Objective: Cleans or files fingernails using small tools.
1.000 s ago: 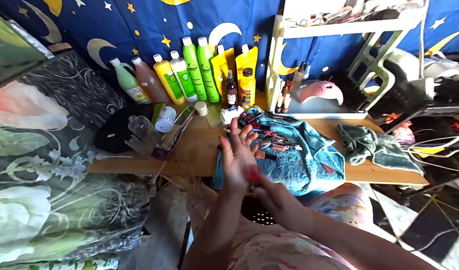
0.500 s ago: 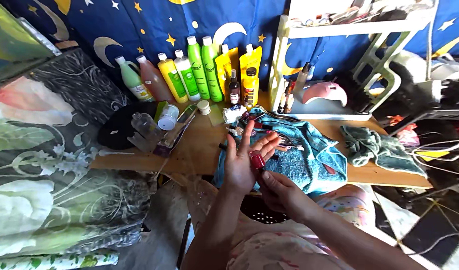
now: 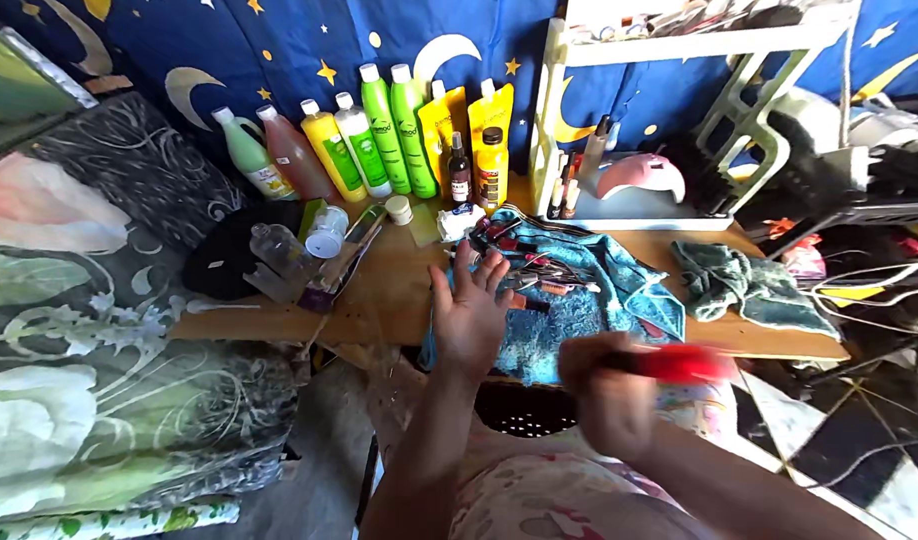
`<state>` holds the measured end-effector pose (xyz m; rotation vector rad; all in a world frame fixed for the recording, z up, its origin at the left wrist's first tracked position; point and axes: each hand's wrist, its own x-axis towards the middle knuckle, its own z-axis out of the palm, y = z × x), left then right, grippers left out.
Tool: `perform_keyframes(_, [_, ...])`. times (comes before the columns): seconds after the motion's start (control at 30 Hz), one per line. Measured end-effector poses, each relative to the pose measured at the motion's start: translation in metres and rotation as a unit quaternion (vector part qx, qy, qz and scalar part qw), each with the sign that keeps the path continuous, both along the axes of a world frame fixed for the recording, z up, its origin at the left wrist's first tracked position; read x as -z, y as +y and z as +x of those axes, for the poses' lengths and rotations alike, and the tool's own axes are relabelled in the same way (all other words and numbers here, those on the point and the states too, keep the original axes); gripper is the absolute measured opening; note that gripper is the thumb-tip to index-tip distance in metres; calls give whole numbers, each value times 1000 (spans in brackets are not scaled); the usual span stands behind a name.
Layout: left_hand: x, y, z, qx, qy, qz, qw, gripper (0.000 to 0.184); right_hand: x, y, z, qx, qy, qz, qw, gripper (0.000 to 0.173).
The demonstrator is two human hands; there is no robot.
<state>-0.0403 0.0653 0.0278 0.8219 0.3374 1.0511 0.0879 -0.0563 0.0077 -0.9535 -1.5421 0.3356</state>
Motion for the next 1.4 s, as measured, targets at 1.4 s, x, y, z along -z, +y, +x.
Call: perform_keyframes(1.4, [1, -2, 2, 35, 49, 33, 998, 74, 32, 23, 3, -50, -94, -190, 976, 45])
